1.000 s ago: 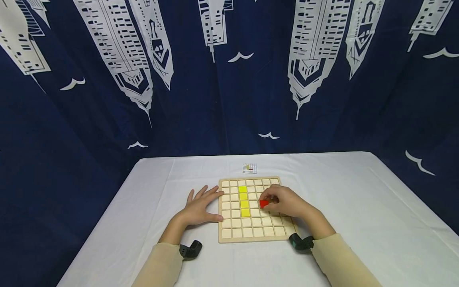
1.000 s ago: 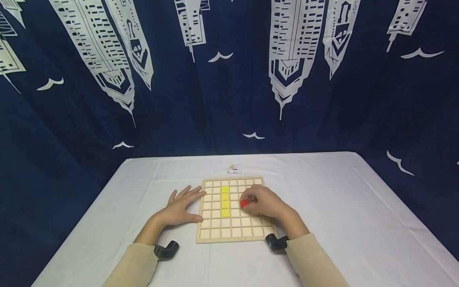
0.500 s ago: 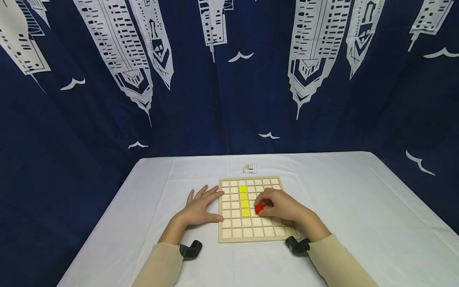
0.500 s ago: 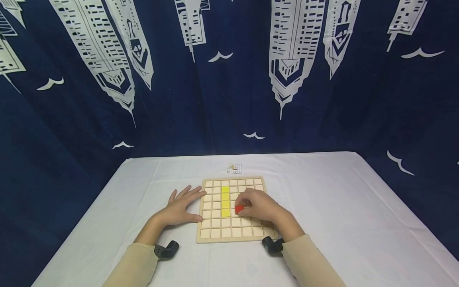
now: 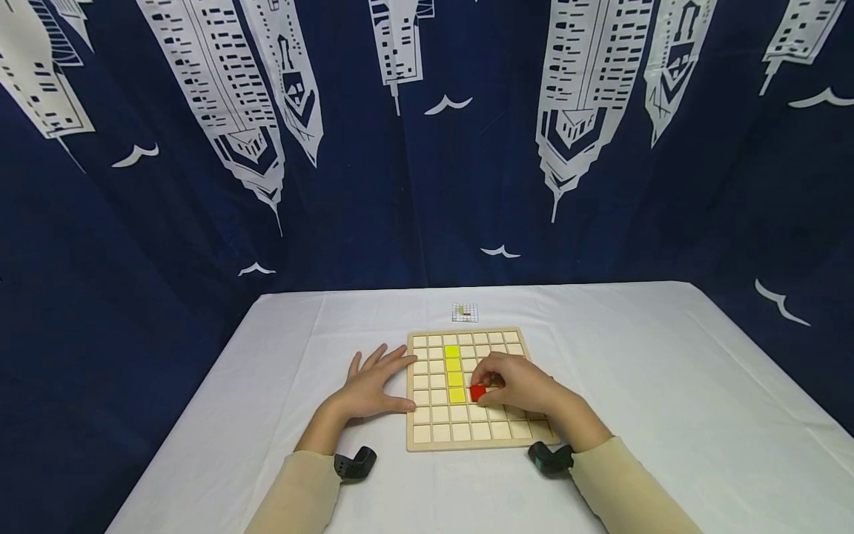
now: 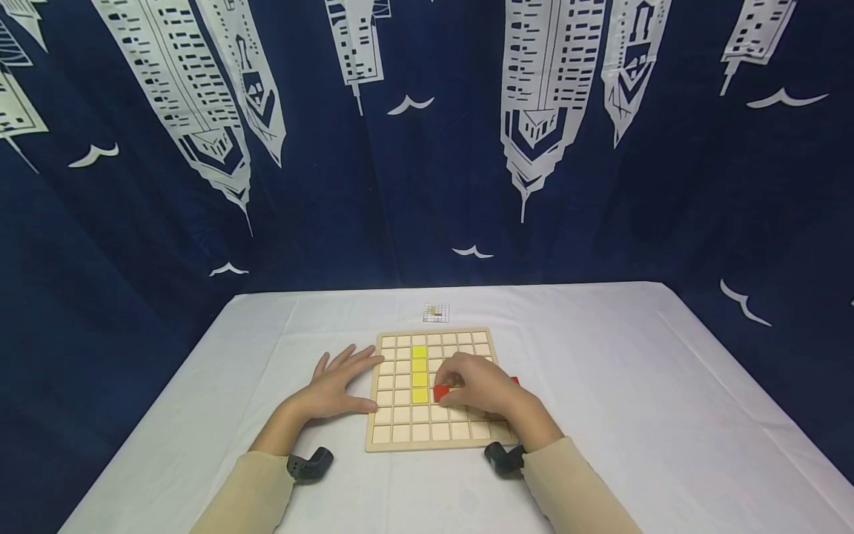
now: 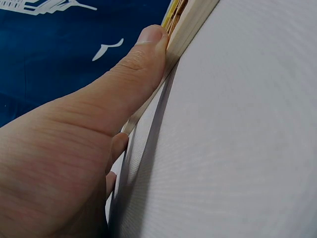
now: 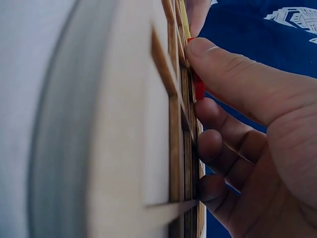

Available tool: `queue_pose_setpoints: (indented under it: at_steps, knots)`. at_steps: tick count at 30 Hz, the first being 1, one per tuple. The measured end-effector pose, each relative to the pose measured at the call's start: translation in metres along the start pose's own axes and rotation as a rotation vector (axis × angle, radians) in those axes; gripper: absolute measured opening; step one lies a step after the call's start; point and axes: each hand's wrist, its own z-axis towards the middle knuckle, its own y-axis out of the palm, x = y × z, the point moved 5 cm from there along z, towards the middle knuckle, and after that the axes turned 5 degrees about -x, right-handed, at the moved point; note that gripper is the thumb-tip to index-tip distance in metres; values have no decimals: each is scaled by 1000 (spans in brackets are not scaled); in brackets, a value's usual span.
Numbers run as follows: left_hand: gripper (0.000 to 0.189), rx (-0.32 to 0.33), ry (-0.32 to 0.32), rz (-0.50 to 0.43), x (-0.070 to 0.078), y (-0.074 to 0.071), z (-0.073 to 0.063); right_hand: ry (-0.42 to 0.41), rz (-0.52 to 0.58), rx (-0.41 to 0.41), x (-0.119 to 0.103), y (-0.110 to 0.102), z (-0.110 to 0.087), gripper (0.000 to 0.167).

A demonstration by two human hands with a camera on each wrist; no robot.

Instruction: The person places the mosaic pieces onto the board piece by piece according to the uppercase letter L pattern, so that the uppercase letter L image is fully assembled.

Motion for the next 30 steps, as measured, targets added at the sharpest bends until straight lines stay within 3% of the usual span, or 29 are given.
queue_pose_setpoints:
  at_steps: [30]
  knots:
    - [90, -14, -11, 2, -1, 1, 0, -12, 79, -35, -1, 0, 2, 20]
